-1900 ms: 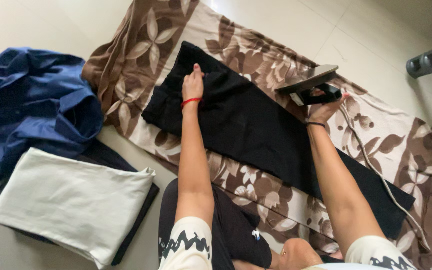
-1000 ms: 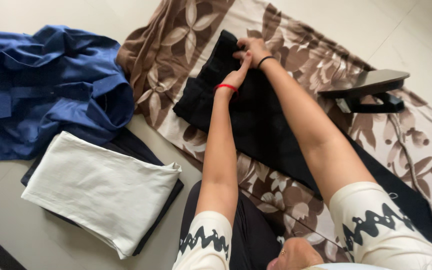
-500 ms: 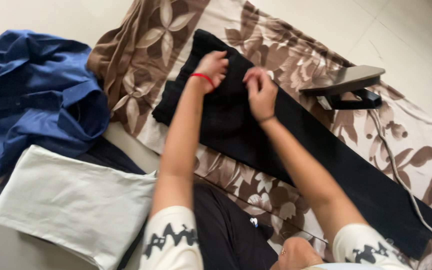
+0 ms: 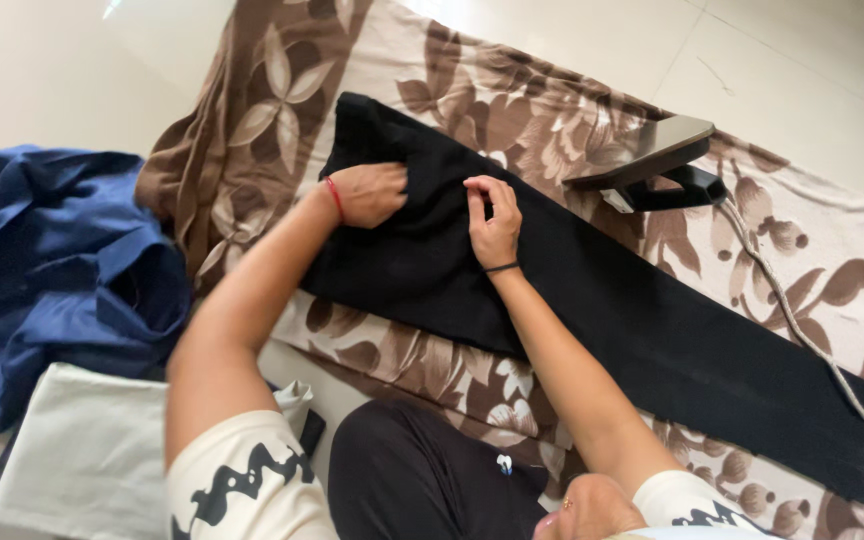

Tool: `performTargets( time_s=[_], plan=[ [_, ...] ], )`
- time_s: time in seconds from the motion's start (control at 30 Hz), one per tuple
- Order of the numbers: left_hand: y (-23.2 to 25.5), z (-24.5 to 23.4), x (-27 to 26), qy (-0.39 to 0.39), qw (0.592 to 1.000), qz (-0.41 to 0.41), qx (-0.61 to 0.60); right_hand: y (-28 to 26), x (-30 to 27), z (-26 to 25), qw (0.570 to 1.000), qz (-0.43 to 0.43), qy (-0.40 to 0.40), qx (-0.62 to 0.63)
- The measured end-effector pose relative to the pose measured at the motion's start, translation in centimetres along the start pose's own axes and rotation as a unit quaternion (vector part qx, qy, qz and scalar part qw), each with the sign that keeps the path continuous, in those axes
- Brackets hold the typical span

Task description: The person irons a pair of black trousers and a black t-shirt on a floral-patterned mat laid on the floor. They use a handheld iron to smooth the fabric, folding the trousers and then the t-shirt after ironing.

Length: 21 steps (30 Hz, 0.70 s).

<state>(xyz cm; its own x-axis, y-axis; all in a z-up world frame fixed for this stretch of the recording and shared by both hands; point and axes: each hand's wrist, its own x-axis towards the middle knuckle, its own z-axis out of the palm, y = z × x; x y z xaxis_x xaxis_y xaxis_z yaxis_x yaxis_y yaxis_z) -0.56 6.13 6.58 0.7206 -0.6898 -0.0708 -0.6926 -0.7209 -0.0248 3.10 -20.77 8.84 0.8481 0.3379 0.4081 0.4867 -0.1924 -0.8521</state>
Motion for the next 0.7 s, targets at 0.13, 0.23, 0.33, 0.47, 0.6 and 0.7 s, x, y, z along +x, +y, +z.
performTargets(
  time_s=[0.13,0.23,0.33,0.47,0.6,0.7],
  plan=[
    [-2.8,-0.1,1.5,0.099,0.972,0.211,0.02,-0.4,-0.1,-0.2,0.998,-0.058,-0.001,-0.003],
    [-3.8,2.2,4.4,0.039,0.964,0.261,-0.011,-0.9,0.0,-0.3,0.998,-0.062,0.001,-0.011],
    [-3.8,3.0,6.9,0.013,0.958,0.274,-0.089,-1.0,0.1,-0.3,0.998,-0.047,0.01,-0.041],
    [-4.0,1.7,8.1,-0.111,0.954,0.269,-0.077,-1.0,0.2,-0.6,0.997,-0.009,0.026,-0.078],
    [-4.2,1.8,8.2,0.001,0.96,0.27,-0.079,-0.8,-0.2,-1.0,0.991,-0.043,0.097,-0.078],
    [-4.1,3.7,9.0,0.027,0.943,0.33,0.037,-0.1,-0.6,-0.7,0.989,-0.037,0.132,-0.063]
  ],
)
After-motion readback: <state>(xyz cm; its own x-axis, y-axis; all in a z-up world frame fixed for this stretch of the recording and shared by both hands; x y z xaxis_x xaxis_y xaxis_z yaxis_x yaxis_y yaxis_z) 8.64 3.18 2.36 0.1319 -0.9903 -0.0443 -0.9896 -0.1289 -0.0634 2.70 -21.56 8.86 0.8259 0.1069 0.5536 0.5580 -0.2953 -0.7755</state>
